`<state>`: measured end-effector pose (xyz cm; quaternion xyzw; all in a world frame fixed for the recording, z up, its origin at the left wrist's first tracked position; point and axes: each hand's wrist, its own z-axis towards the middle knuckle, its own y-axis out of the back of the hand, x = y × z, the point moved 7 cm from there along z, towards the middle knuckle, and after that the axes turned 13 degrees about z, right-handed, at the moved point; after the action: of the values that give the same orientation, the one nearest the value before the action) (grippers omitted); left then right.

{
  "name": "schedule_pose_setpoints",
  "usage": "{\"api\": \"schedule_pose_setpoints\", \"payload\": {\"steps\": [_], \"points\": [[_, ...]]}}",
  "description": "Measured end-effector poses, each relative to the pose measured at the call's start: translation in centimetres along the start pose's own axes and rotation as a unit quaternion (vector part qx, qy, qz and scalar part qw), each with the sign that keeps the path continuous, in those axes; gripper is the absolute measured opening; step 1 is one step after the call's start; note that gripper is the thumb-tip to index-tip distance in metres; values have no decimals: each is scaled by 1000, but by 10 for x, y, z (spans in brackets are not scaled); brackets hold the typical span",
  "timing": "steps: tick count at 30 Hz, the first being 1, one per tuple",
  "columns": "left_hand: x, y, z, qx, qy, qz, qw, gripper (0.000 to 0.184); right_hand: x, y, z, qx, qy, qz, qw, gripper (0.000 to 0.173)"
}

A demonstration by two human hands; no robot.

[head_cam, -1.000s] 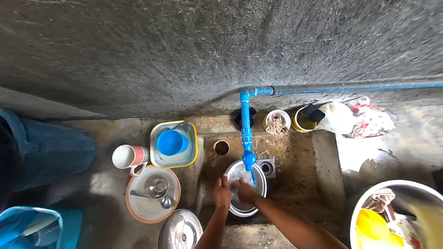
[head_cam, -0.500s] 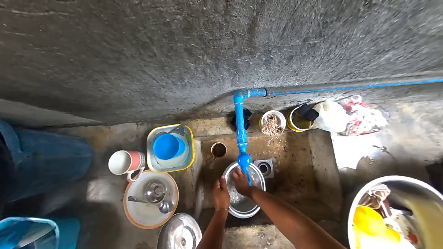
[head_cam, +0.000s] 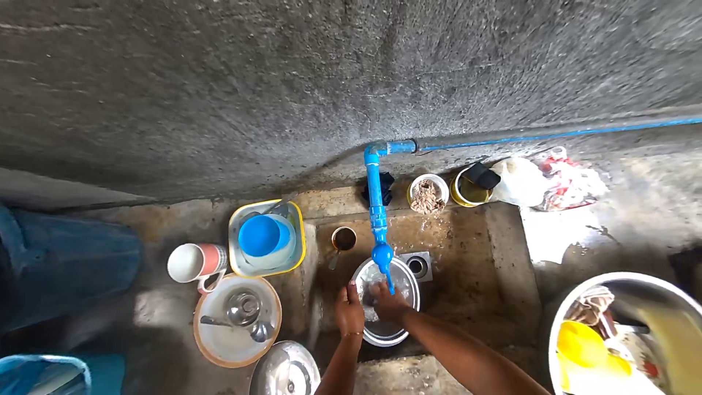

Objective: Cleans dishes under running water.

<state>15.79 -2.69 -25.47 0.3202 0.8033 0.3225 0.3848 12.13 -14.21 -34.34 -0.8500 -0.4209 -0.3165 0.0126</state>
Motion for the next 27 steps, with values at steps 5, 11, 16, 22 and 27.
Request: {"api": "schedule_pose_setpoints", "payload": {"steps": [5, 11, 16, 22, 27], "points": [[-16, 4, -1, 27, -24, 35, 999, 42, 31, -15, -5, 13, 145, 2, 989, 55], [-3, 0, -1, -15, -14, 10, 1000, 41, 9, 29, 11, -36, 34, -39, 998, 53], [-14, 2, -6, -15, -29, 27, 999, 40, -22, -3, -6, 22, 17, 36, 999, 52], [-24, -2, -15, 2, -58, 13, 998, 40, -20, 13, -52, -29, 92, 162, 982, 44], [-39, 2, -29, -11, -67, 31, 997, 44, -53, 46, -112, -104, 43, 269, 957, 46]]}}
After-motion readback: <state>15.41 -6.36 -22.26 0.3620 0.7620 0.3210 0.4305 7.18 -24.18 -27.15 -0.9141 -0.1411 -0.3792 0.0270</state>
